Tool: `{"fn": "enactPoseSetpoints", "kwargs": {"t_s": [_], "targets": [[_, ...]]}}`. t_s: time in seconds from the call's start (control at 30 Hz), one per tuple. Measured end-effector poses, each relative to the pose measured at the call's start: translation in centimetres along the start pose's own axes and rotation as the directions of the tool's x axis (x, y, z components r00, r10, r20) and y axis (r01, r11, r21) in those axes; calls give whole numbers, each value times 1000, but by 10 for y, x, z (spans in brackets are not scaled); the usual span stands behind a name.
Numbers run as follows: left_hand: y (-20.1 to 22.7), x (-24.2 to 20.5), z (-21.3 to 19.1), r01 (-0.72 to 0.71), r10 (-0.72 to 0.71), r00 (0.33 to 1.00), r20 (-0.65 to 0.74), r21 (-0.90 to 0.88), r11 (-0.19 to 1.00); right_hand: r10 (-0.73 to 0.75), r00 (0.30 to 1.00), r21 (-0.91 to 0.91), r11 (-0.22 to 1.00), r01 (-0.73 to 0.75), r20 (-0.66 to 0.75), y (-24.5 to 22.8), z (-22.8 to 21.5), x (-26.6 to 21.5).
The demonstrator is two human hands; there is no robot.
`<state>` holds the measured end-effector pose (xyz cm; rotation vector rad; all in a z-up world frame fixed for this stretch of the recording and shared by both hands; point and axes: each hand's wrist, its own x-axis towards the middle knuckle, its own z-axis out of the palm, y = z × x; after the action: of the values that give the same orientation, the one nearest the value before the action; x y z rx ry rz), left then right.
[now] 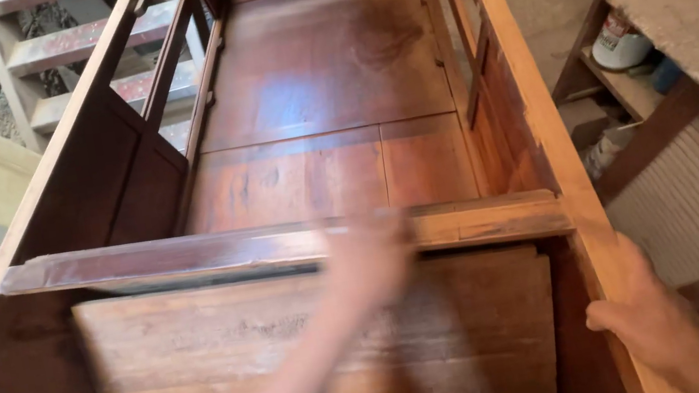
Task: Sanding and wiping down the wooden frame of a cabinet in a workshop
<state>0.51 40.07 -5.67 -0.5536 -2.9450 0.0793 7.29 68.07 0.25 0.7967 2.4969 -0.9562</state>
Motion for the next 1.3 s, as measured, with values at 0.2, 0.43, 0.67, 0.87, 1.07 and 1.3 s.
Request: {"fn": "enactPoseSetpoints", "kwargs": {"t_s": [0.2, 0.43, 0.67, 0.87, 1.07, 1.3], "targets": [[68, 20, 19, -145, 13, 861, -509, -220, 965, 25, 999, 103, 994, -27, 19, 5, 4, 0], [-68, -20, -17, 579, -540, 695, 475, 76, 812, 8, 999, 0, 1000, -8, 32, 9, 1, 6], [67, 31, 33, -201, 156, 967, -199, -230, 952, -122, 992, 64, 990, 125, -36, 35, 15, 29], [-114, -37, -5, 365, -379, 895, 237, 102, 925, -20, 1000, 68, 997, 20, -1, 2, 1, 0], [85, 27, -38, -12, 27, 992, 123, -123, 992, -29, 1000, 3, 1000, 29, -13, 18, 6, 12], [-106, -40, 45, 192, -193, 981, -12, 183, 964, -188, 981, 158, 969, 192, -37, 31, 12, 19]]}}
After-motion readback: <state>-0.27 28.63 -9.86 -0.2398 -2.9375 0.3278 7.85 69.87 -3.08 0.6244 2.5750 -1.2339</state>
